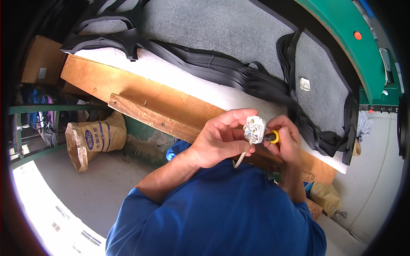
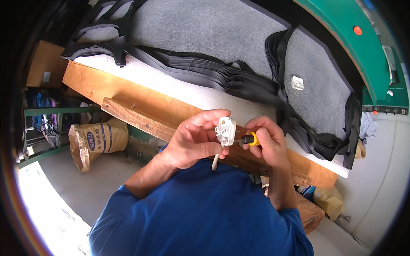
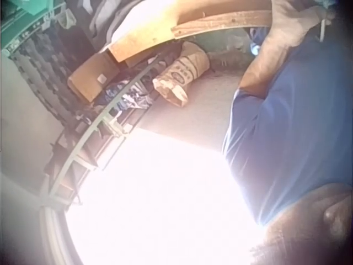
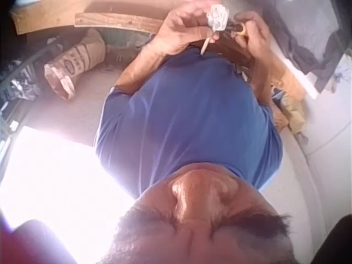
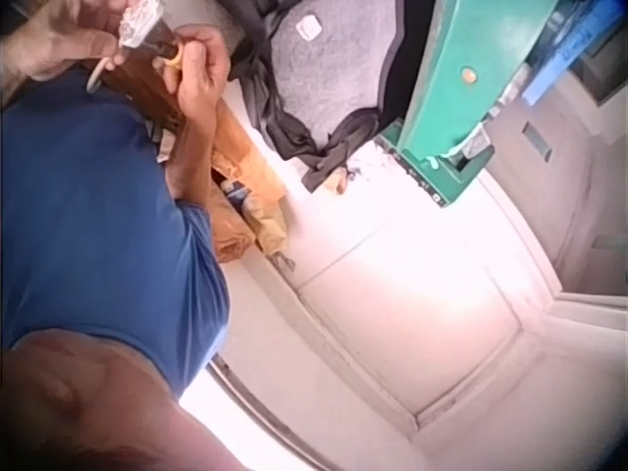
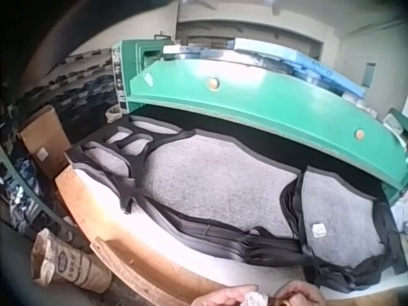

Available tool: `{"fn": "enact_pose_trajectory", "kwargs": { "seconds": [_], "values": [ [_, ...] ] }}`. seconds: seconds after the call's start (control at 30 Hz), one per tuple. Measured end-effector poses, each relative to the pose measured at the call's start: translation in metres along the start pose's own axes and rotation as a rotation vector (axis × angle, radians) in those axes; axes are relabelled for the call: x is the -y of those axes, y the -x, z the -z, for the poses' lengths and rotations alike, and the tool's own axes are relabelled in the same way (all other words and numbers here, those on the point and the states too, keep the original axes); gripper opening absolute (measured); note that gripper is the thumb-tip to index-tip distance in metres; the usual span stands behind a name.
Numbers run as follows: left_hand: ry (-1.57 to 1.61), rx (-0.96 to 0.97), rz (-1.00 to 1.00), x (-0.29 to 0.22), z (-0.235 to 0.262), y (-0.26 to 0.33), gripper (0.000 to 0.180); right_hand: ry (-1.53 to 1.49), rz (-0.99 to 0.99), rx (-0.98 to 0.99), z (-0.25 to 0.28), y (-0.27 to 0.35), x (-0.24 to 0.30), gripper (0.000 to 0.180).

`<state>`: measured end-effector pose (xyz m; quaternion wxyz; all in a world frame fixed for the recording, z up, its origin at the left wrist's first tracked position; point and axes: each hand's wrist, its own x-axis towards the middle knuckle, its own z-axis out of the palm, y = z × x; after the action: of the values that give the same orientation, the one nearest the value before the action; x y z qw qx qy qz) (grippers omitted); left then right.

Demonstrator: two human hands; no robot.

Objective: Disassembling and reassembling a power strip plug with a screwdriver, then coiling the cable.

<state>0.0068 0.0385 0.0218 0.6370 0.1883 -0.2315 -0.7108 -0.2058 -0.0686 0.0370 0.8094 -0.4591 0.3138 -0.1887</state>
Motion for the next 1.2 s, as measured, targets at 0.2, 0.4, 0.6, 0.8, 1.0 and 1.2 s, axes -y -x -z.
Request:
{"fn": "enact_pose_trajectory", "kwargs": {
  "seconds": [0.2,0.4,0.6,0.8,1.0,1.2],
  "values": [
    [0.055,-0.061,0.060,-0.002,0.001,-0.004,0.065,0.225,0.500,0.044,-0.008,-0.010,-0.020,0.031],
    [0.016,-0.045,0.053,-0.001,0.002,-0.003,0.065,0.254,0.091,0.021,-0.002,-0.002,-0.008,0.042],
    [0.060,-0.092,0.093,-0.001,0.000,-0.006,0.064,0.070,0.547,0.050,-0.004,-0.015,-0.019,0.023],
    [0.077,-0.050,0.089,0.001,0.001,-0.005,0.065,0.058,0.307,-0.036,-0.010,-0.006,-0.012,0.019],
    [0.100,-0.086,0.098,-0.002,0.001,-0.007,0.065,0.051,0.103,-0.021,-0.003,-0.001,-0.015,0.026],
    [0.186,-0.056,0.109,-0.001,0.007,-0.006,0.061,0.086,0.306,-0.037,-0.014,0.002,-0.026,0.031]
  ]
}}
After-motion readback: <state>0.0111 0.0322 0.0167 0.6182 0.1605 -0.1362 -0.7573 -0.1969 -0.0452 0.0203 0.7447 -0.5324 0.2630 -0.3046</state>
